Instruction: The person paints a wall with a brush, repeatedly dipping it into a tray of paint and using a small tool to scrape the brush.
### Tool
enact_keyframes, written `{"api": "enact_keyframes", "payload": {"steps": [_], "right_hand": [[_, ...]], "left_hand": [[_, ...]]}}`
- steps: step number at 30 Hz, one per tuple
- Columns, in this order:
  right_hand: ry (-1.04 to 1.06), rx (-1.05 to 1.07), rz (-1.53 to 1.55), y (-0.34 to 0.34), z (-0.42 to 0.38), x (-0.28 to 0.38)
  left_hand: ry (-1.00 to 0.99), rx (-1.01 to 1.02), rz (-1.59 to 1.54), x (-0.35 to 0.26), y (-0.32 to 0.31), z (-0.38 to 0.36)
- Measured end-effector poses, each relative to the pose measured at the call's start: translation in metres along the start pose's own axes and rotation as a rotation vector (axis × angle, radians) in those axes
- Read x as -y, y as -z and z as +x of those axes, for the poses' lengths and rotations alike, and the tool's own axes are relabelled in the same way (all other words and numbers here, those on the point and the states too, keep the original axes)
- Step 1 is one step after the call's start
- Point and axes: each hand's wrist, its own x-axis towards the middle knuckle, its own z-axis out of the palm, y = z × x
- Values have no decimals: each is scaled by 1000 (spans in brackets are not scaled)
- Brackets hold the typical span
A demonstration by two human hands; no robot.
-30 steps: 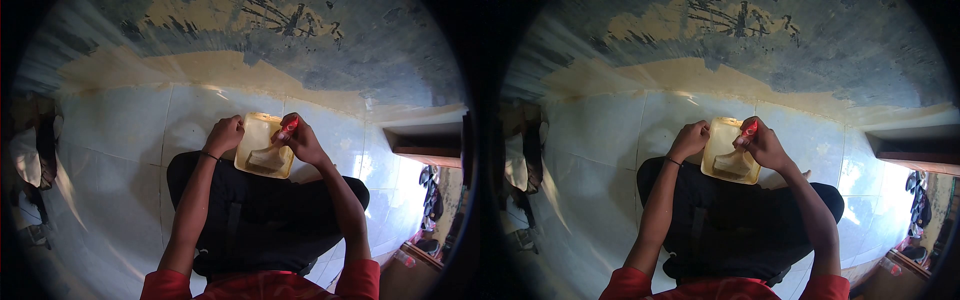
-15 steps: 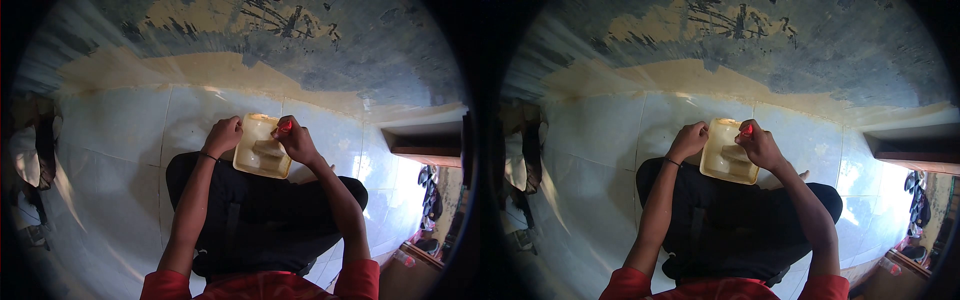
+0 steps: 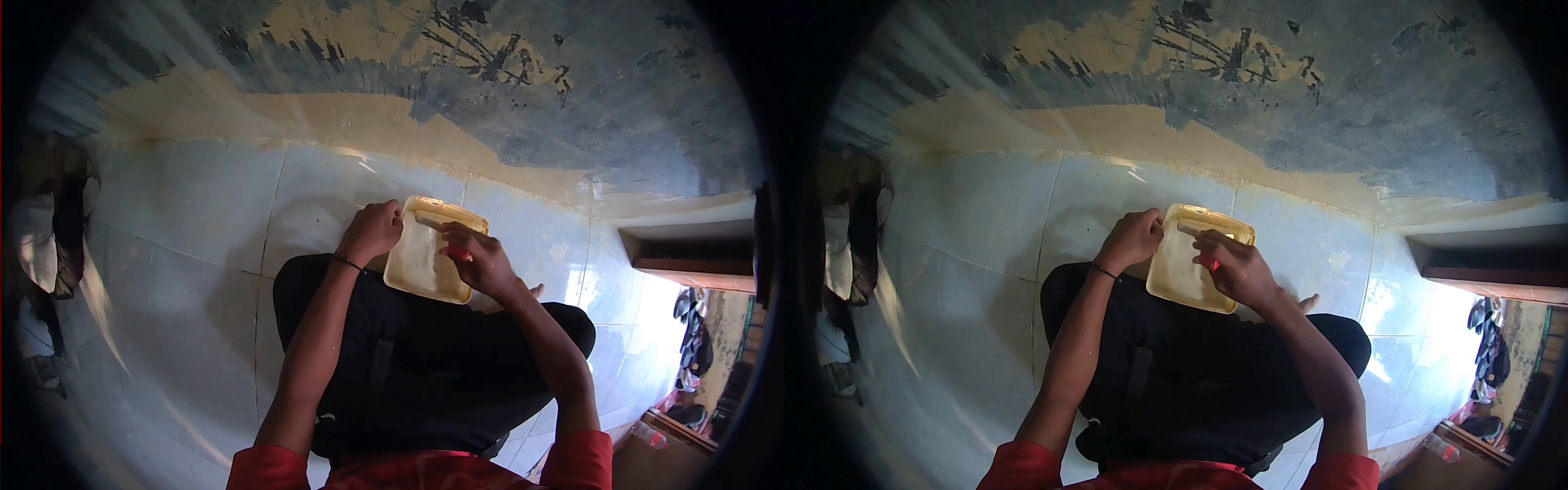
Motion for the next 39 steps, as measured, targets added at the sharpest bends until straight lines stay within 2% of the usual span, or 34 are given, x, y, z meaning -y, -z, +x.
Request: {"api": "enact_keyframes", "payload": {"steps": [6, 11, 13, 14, 16, 17, 19, 20, 22, 25, 26, 27, 29, 30, 34, 39], "right_hand": [[202, 207, -115, -22, -16, -1], [231, 190, -117, -23, -13, 13], [86, 111, -10, -23, -12, 20], [86, 111, -10, -22, -11, 24], [-102, 115, 125, -19, -11, 29], [-105, 111, 126, -17, -9, 30], [-256, 68, 286, -14, -6, 30], [-260, 65, 288, -14, -6, 28], [-429, 51, 318, -11, -3, 20], [-466, -46, 372, -15, -3, -5], [-561, -27, 469, -14, -4, -13], [-563, -28, 469, -12, -2, -16], [-702, -119, 754, -9, 0, -22], [-738, -107, 782, -2, 3, -20], [-720, -183, 919, 18, 12, -18], [-613, -96, 829, 35, 15, -4]], "left_hand": [[-29, -12, -30, 2, 0, -1], [-18, -12, -29, 2, 0, -1], [-8, 1, -15, 2, -1, 0], [-15, 1, -5, 3, -2, 1], [-23, 4, 7, 3, -1, 1], [-18, 2, -6, 3, -1, 1], [-14, 7, -17, 0, 1, 0], [-7, 22, -30, -1, 2, 0], [0, 42, -40, 0, 1, 0], [-22, 2, -29, 1, 0, 0], [-20, -2, -10, 1, -1, 0], [-19, -7, 9, 1, 0, 0], [-7, 8, -4, -1, 1, 0], [4, 20, -16, -1, 1, 0], [-5, 11, -16, 3, -2, 2], [-55, -7, 8, 4, -2, 1]]}}
